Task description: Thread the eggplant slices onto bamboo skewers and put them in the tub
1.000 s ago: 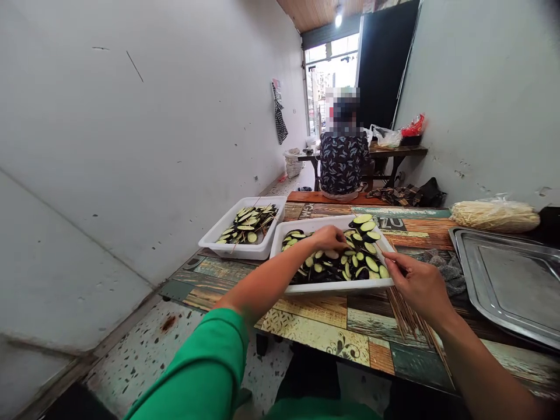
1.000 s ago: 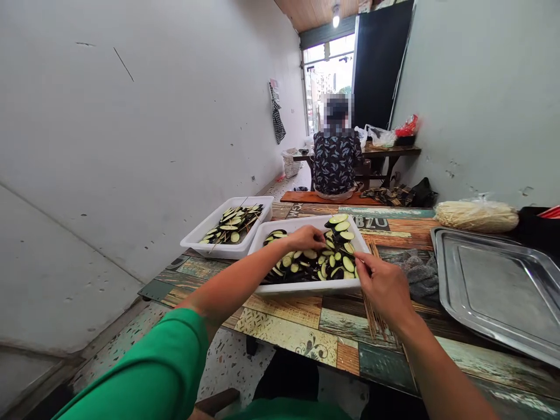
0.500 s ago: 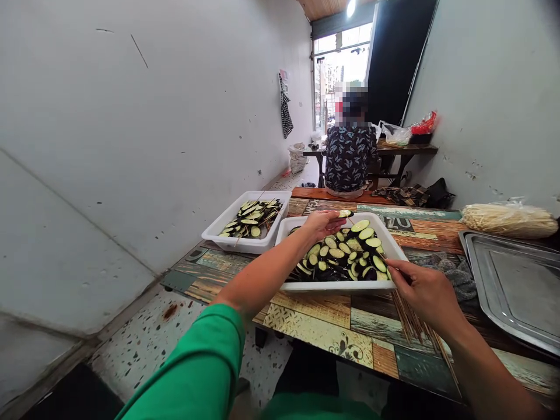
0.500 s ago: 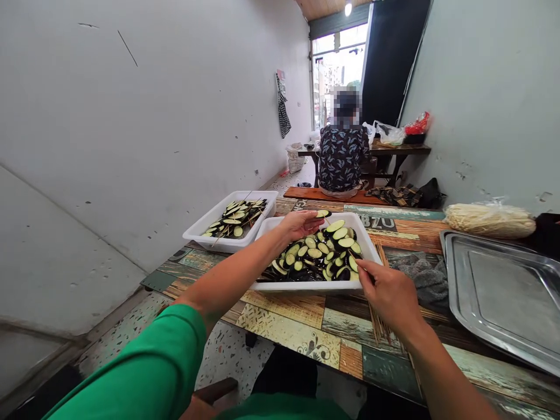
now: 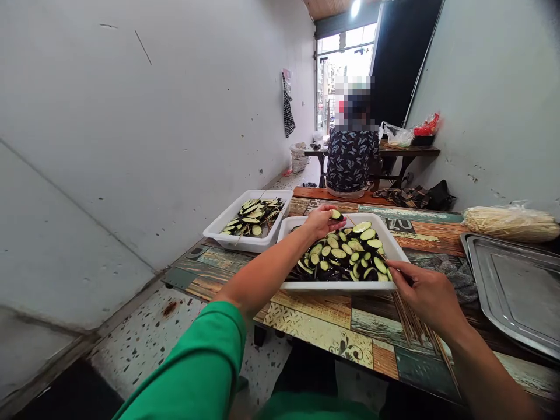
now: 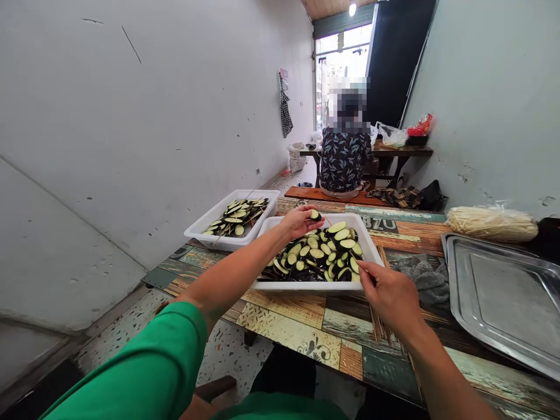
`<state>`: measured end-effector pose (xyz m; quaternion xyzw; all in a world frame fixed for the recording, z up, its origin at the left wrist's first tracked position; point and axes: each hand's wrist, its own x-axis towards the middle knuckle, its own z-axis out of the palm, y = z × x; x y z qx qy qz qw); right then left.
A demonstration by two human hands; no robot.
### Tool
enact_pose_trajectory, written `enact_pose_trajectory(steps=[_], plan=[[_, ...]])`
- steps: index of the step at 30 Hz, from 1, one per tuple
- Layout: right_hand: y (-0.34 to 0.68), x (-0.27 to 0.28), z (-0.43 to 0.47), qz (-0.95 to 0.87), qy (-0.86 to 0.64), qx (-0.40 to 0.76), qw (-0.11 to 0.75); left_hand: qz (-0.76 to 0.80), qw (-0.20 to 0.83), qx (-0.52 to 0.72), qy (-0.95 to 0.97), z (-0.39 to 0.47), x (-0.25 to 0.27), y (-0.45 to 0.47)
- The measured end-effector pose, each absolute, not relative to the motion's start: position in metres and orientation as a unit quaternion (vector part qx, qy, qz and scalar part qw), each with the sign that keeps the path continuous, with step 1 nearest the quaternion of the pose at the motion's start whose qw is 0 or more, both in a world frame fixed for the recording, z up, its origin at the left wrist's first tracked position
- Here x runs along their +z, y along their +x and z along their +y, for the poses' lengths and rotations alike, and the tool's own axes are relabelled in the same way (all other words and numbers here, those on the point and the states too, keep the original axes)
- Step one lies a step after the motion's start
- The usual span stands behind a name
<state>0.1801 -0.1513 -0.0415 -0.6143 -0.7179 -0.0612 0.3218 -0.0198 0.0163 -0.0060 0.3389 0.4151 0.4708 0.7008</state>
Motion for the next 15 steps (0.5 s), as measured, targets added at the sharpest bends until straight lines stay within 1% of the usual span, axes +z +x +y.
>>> enact_pose_trajectory(steps=[5, 8, 12, 15], plan=[[0.1792, -0.0411, -0.1525, -0.724, -0.607, -0.068, 0.320, 0.406, 0.684, 0.470, 0.382, 0.0174, -0.0087, -0.0197], [0.1789, -0.0412, -0.1533, -0.727, -0.603, -0.068, 0.322, 0.396, 0.692, 0.453, 0.400, 0.0171, -0.0111, -0.0195], [0.1784, -0.0404, -0.1539, -0.727, -0.602, -0.068, 0.323, 0.375, 0.722, 0.438, 0.383, 0.0173, -0.0118, -0.0187], [0.1782, -0.0397, -0.1538, -0.729, -0.603, -0.068, 0.318, 0.389, 0.717, 0.464, 0.346, 0.0196, -0.0104, -0.0187]])
